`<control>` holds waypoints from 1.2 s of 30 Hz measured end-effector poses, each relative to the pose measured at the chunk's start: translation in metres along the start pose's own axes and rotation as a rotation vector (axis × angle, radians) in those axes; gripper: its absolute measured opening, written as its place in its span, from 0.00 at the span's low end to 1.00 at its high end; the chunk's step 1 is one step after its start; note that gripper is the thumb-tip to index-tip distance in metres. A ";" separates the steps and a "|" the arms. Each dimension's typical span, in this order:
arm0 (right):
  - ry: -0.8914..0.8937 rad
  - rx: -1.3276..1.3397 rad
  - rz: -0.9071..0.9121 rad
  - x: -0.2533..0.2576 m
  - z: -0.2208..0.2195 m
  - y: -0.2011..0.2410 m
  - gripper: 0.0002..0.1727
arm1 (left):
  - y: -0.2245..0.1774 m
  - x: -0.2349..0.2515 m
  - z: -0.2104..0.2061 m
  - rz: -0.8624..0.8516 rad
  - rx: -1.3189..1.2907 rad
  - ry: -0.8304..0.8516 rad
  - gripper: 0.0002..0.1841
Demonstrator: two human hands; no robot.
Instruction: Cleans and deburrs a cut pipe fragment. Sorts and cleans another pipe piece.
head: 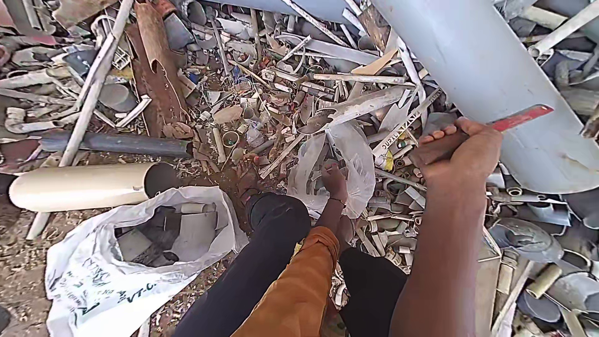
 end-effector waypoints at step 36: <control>0.270 -0.208 -0.278 -0.047 -0.058 -0.052 0.05 | 0.021 -0.072 0.001 -0.199 1.310 0.633 0.26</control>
Point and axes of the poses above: each hand's wrist, its own x-axis towards the middle knuckle, its own z-axis out of the back of the hand, y = z × x, the point moved 7 cm from there along x, towards the middle knuckle, and after that the axes turned 10 degrees about x, right-handed, at the moved point
